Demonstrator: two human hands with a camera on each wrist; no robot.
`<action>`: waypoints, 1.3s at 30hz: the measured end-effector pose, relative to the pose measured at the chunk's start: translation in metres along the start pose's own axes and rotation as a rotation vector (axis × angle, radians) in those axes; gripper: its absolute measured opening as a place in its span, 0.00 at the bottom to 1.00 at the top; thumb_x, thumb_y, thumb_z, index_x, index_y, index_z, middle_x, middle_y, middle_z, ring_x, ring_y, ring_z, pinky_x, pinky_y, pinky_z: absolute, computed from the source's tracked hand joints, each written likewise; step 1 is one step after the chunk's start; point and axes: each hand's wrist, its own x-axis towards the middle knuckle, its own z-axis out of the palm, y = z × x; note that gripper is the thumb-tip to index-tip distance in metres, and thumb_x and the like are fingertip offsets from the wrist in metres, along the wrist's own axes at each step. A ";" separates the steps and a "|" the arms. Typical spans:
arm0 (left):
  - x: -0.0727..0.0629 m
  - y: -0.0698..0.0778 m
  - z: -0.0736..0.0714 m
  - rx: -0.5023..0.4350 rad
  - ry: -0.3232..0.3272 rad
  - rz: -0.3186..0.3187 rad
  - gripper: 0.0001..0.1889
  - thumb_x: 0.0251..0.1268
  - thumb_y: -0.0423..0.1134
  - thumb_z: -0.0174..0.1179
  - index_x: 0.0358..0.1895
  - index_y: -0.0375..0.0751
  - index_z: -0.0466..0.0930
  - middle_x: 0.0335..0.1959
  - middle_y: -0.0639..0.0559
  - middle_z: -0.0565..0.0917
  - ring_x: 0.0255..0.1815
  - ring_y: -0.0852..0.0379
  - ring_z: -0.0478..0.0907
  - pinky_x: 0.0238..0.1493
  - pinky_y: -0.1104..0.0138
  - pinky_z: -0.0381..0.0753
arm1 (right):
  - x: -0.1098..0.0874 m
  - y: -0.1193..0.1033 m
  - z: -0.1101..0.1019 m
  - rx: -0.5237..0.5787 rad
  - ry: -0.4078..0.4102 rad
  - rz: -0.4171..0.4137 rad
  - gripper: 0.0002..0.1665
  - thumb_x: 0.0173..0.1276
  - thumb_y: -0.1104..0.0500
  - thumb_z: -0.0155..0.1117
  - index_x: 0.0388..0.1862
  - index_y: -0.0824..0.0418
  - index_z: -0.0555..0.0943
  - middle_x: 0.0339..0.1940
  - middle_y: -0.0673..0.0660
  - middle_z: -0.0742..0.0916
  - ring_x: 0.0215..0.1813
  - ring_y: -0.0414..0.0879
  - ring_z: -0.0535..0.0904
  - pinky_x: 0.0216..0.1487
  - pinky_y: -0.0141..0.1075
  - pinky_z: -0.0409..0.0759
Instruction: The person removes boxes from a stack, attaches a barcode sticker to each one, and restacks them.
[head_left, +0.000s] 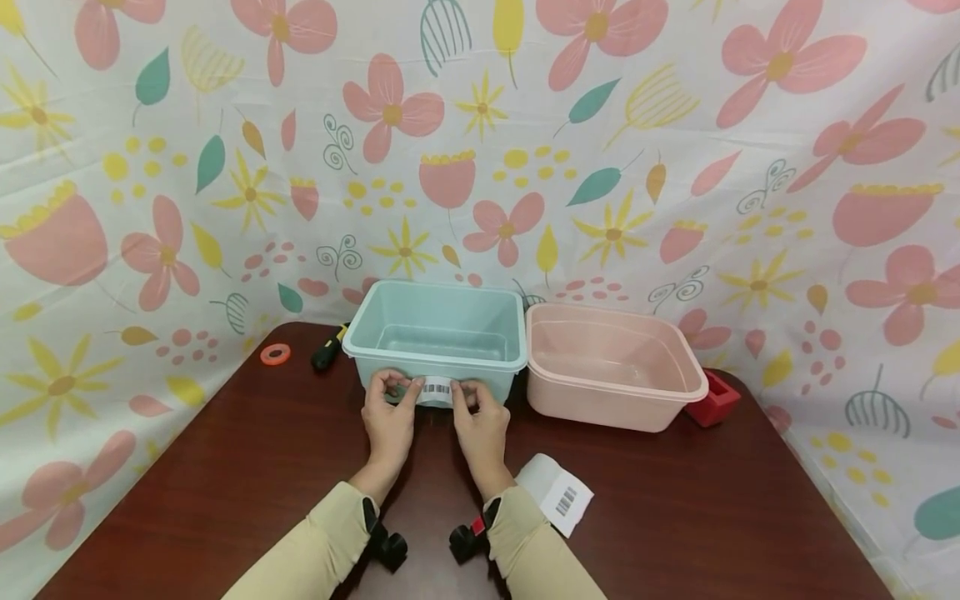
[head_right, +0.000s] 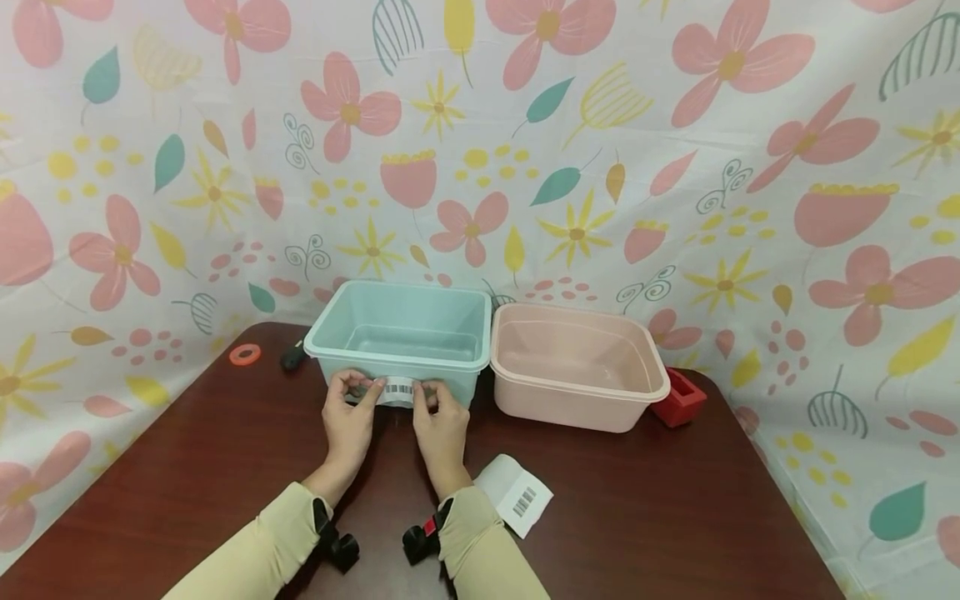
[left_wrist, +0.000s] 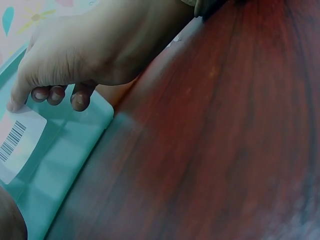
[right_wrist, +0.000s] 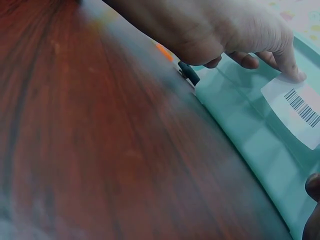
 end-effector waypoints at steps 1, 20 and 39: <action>0.000 0.000 0.000 0.000 0.001 -0.001 0.15 0.61 0.45 0.73 0.39 0.42 0.77 0.35 0.52 0.82 0.36 0.54 0.74 0.41 0.66 0.69 | 0.001 0.000 0.000 -0.003 0.003 -0.002 0.09 0.70 0.56 0.69 0.31 0.57 0.84 0.13 0.44 0.77 0.14 0.32 0.65 0.15 0.27 0.65; 0.003 0.001 0.005 0.067 0.038 -0.018 0.14 0.62 0.44 0.73 0.37 0.44 0.75 0.33 0.50 0.80 0.35 0.54 0.71 0.46 0.59 0.62 | 0.001 -0.002 0.002 -0.023 0.005 -0.015 0.09 0.70 0.58 0.70 0.29 0.59 0.83 0.12 0.44 0.75 0.13 0.33 0.66 0.16 0.27 0.68; 0.002 0.002 0.005 0.116 0.063 -0.025 0.17 0.60 0.44 0.74 0.38 0.44 0.73 0.34 0.49 0.72 0.36 0.53 0.68 0.47 0.57 0.56 | 0.001 -0.003 0.002 -0.025 0.008 -0.001 0.08 0.69 0.59 0.70 0.30 0.60 0.84 0.13 0.45 0.77 0.13 0.33 0.67 0.16 0.27 0.68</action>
